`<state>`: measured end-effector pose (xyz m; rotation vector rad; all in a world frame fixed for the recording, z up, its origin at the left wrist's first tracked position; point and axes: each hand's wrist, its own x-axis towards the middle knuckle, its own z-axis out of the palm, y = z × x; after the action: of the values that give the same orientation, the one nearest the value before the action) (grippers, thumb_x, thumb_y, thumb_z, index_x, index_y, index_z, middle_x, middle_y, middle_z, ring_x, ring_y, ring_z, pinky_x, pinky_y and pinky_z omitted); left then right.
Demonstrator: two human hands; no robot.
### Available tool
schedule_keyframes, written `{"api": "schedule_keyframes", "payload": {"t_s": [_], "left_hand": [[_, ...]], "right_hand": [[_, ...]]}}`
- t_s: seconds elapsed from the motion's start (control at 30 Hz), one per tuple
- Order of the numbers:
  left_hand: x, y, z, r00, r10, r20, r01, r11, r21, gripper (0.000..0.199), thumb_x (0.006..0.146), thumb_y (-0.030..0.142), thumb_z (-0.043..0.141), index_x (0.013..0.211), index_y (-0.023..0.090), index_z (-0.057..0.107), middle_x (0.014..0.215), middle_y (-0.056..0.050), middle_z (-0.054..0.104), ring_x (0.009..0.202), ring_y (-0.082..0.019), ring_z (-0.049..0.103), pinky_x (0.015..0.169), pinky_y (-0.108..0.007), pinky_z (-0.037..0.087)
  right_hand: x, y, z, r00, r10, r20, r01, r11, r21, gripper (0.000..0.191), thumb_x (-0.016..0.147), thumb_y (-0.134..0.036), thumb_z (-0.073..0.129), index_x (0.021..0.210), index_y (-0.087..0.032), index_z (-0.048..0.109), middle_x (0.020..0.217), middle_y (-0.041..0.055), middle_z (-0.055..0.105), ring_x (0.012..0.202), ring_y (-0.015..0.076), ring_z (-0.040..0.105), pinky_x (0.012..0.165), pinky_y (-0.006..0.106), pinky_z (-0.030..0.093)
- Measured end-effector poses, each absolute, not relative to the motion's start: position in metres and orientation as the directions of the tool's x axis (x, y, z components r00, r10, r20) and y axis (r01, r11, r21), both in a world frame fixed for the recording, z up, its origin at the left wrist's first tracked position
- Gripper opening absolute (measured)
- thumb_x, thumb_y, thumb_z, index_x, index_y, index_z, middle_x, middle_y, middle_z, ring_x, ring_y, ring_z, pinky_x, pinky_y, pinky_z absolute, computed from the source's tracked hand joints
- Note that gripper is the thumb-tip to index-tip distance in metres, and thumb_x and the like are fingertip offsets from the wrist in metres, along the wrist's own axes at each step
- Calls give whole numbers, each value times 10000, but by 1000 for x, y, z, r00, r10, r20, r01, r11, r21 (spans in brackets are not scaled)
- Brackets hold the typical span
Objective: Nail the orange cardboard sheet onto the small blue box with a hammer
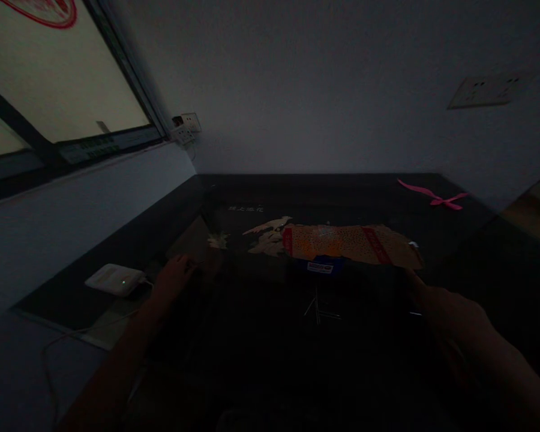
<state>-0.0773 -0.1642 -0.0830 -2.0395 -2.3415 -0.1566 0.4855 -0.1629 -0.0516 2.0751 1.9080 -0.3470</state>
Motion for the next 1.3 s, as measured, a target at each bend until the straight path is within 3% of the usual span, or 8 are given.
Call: {"api": "schedule_keyframes", "payload": {"t_s": [0.17,0.33,0.5,0.73,1.07,1.3], "left_hand": [[-46,-157,-89,-53,995,80,987,40,158,200,859,280,380,856,170,548,935,-91,601,906,-223,549,825,-344,423],[43,-156,-90,324,944,60,890,-325,319,171,860,306,439,850,184,558,868,-53,593,822,-184,548,752,-306,435],[127,-156,-84,595,801,67,744,-580,332,131,869,293,482,870,190,564,882,-28,586,832,-162,536,753,-292,408],[159,-150,-79,646,763,42,700,-613,366,79,846,262,529,854,192,567,853,-15,583,809,-154,532,742,-283,408],[133,-144,-75,510,858,59,708,-458,538,149,854,269,472,912,187,582,863,-24,586,763,-142,544,691,-264,437],[139,-151,-77,595,804,21,679,-516,522,127,812,272,564,914,200,587,897,-17,588,804,-144,547,729,-269,430]], "right_hand": [[485,-160,-53,95,924,-372,994,-70,79,581,892,-281,333,1442,-168,182,1037,188,670,869,341,653,681,452,473],[484,-161,-54,108,937,-332,991,-75,111,541,913,-299,299,1431,-178,206,1028,174,678,896,322,651,675,424,473],[480,-162,-49,124,932,-340,987,-82,135,538,913,-287,317,1430,-191,207,1033,172,674,904,316,651,673,408,471],[480,-162,-49,117,940,-321,988,-78,131,515,920,-285,294,1420,-179,234,1024,184,676,910,309,651,681,401,469],[481,-162,-51,116,943,-312,988,-77,134,530,912,-300,318,1419,-169,234,985,173,688,887,315,656,670,395,469],[479,-162,-50,126,940,-318,986,-83,146,517,912,-296,318,1410,-173,255,994,174,687,877,325,658,660,402,474]]}}
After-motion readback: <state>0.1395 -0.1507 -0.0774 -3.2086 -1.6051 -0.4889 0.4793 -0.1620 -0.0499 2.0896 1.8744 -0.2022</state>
